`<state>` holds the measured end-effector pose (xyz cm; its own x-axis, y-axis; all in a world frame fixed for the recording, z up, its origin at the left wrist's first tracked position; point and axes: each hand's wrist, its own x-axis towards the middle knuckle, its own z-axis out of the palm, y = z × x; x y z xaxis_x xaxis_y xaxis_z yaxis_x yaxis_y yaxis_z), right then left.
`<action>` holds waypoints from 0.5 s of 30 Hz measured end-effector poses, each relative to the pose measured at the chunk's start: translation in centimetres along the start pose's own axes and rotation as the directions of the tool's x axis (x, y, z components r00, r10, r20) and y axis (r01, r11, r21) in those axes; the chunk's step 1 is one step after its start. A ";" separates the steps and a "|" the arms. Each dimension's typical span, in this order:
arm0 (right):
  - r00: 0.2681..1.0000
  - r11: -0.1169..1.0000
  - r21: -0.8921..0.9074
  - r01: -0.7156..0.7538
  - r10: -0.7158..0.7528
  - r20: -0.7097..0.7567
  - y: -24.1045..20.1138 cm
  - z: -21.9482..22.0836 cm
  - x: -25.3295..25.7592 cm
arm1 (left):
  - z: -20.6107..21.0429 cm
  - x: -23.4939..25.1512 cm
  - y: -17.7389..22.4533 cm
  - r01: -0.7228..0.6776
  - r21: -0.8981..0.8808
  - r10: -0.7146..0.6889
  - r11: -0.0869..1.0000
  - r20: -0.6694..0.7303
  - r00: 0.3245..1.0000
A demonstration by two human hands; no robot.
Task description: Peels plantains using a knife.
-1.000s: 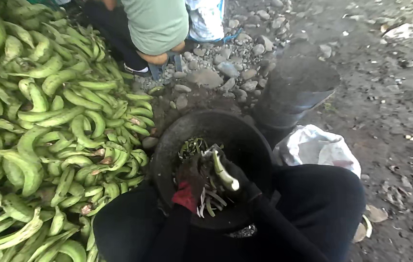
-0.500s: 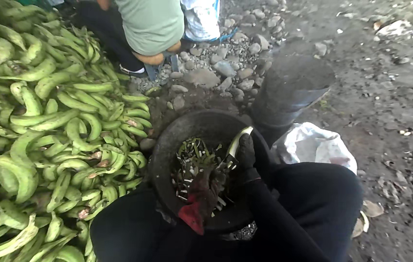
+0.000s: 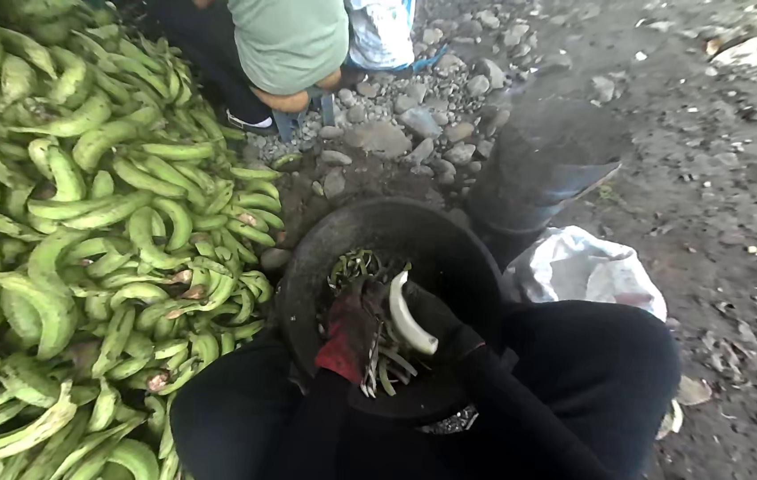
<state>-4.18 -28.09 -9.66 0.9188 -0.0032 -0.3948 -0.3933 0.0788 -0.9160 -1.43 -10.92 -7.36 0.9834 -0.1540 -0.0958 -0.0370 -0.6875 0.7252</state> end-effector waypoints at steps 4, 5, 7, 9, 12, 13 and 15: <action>0.893 0.987 0.162 0.022 0.053 -0.447 -2.9 -0.1 2.0 | 1.3 -3.1 1.2 -0.186 -0.056 0.187 0.981 0.019 0.982; 0.841 0.995 0.089 -0.046 0.086 -0.535 -4.0 -0.2 2.2 | 1.5 -3.7 1.3 -0.234 -0.024 0.234 0.972 -0.007 0.972; 0.766 0.979 -0.044 -0.198 0.126 -0.630 -6.1 -0.2 2.3 | 1.9 -4.4 1.5 -0.282 0.040 0.285 0.959 -0.084 0.955; 0.737 0.978 -0.038 -0.207 0.130 -0.663 -6.4 0.3 2.6 | 1.9 -4.1 1.6 -0.255 0.081 0.264 0.964 -0.136 0.955; 0.849 1.000 0.019 -0.002 0.011 -0.528 -4.3 1.3 2.5 | 1.5 -2.3 1.3 -0.133 0.041 0.136 0.990 -0.091 0.986; 0.918 0.997 0.041 0.059 -0.038 -0.396 -3.3 1.2 2.1 | 1.2 -1.4 0.8 -0.089 0.029 0.091 0.996 -0.053 0.994; 0.997 0.997 0.052 0.061 -0.059 -0.041 -1.8 0.3 1.2 | 0.6 0.2 -0.5 -0.029 0.061 0.027 0.998 0.031 0.999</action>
<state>-2.33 -27.90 -8.51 0.9383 -0.0484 -0.3425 -0.3340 0.1303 -0.9335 -1.28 -11.07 -8.14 0.9761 -0.1942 -0.0973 -0.0759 -0.7248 0.6847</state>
